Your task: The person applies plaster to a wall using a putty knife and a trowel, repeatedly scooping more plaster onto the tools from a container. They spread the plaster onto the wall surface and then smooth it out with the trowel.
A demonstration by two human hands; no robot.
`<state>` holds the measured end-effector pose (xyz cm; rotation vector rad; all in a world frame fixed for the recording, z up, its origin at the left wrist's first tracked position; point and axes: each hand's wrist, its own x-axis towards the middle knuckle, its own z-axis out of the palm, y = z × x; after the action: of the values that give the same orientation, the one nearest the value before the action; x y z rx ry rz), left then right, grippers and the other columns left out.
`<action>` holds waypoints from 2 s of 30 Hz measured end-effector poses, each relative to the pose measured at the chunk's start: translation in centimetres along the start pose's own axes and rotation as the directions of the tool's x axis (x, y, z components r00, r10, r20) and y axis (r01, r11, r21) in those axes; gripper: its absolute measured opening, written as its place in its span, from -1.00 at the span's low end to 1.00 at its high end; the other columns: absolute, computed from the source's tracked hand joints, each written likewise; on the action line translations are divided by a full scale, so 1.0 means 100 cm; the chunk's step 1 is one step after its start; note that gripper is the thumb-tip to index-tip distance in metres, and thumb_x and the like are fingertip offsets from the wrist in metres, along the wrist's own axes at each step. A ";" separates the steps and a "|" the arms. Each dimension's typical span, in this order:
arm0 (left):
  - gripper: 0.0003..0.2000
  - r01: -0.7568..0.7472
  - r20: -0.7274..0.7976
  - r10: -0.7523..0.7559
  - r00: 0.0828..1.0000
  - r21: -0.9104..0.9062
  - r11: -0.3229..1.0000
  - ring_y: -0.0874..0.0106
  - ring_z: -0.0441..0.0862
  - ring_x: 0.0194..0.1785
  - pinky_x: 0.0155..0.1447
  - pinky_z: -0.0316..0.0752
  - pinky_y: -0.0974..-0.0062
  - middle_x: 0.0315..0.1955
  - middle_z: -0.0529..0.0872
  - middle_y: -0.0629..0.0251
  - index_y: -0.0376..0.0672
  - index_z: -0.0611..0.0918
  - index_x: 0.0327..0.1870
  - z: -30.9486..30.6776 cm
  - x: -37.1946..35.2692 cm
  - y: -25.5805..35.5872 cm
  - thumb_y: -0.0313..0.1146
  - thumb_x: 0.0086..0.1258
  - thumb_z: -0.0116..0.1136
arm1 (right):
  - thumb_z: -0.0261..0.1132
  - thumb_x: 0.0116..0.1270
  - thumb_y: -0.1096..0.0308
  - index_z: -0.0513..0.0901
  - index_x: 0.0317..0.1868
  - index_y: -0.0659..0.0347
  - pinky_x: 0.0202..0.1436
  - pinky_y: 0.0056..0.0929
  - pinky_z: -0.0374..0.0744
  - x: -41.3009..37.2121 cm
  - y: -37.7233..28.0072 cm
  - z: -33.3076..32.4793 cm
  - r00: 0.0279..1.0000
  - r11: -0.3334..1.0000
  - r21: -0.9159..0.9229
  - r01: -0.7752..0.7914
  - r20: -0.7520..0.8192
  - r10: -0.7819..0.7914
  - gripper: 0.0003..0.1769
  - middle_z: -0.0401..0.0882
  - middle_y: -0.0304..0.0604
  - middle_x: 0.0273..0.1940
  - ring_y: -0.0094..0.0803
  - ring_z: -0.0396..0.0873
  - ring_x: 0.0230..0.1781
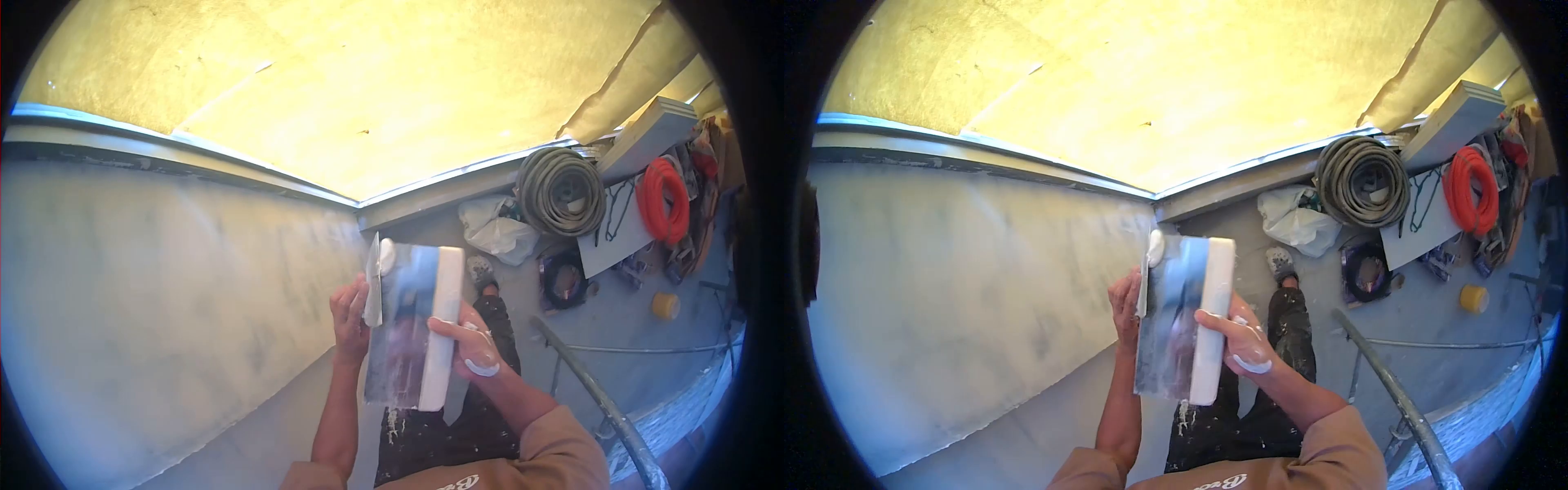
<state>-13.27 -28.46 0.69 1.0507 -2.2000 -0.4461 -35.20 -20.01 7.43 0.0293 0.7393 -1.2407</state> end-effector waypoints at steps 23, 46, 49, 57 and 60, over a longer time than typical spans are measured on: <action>-0.82 0.842 0.036 -0.925 0.378 -0.429 0.328 0.55 0.54 -0.27 -0.18 0.45 0.55 -0.20 0.66 0.25 -0.36 0.59 0.04 0.001 -0.204 0.069 -0.53 0.51 0.06 | 0.27 0.19 0.42 0.40 0.28 0.24 0.15 -0.11 0.54 0.491 0.222 -0.205 0.946 0.465 -0.867 0.178 0.021 -0.324 -0.40 0.63 0.19 0.00 0.05 0.61 0.06; -0.78 0.859 0.240 -0.869 0.434 -0.402 0.318 0.45 0.60 -0.14 -0.08 0.52 0.51 -0.11 0.62 0.19 -0.35 0.60 0.04 -0.008 -0.196 0.065 -0.60 0.39 0.16 | 0.21 0.33 0.45 0.27 0.29 0.17 -0.18 -0.05 0.56 0.377 0.197 -0.094 0.951 0.469 -0.870 0.151 -0.002 -0.308 -0.46 0.61 0.28 -0.15 0.18 0.66 -0.18; -0.77 0.866 0.253 -0.878 0.406 -0.413 0.281 0.47 0.58 -0.16 -0.14 0.50 0.54 -0.11 0.61 0.19 -0.34 0.60 0.04 -0.007 -0.199 0.064 -0.60 0.39 0.17 | 0.20 0.33 0.45 0.25 0.33 0.17 -0.12 -0.09 0.57 0.436 0.228 -0.166 0.921 0.423 -0.894 0.146 -0.034 -0.389 -0.43 0.63 0.26 -0.09 0.18 0.66 -0.10; -0.74 0.873 0.244 -0.926 0.289 -0.465 0.150 0.43 0.58 -0.10 -0.05 0.49 0.51 -0.09 0.62 0.17 -0.35 0.58 0.09 0.001 -0.208 0.063 -0.61 0.40 0.15 | 0.27 0.24 0.40 0.37 0.26 0.17 -0.12 0.05 0.55 0.518 0.276 -0.214 0.873 0.230 -0.929 0.291 0.160 -0.460 -0.44 0.64 0.23 -0.21 0.32 0.60 -0.18; -0.73 0.895 0.254 -0.922 0.293 -0.411 0.171 0.35 0.59 -0.06 0.01 0.49 0.44 -0.06 0.64 0.11 -0.36 0.58 0.11 0.006 -0.221 0.057 -0.58 0.41 0.17 | 0.30 0.29 0.38 0.38 0.32 0.21 -0.23 -0.21 0.56 0.530 0.279 -0.212 0.951 0.369 -0.923 0.109 -0.011 -0.308 -0.42 0.64 0.05 -0.29 -0.25 0.60 -0.36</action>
<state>-6.53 -7.59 -5.67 1.9646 -0.9511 -1.4042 -14.93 -46.21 -46.73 -0.9361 1.5790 -0.9003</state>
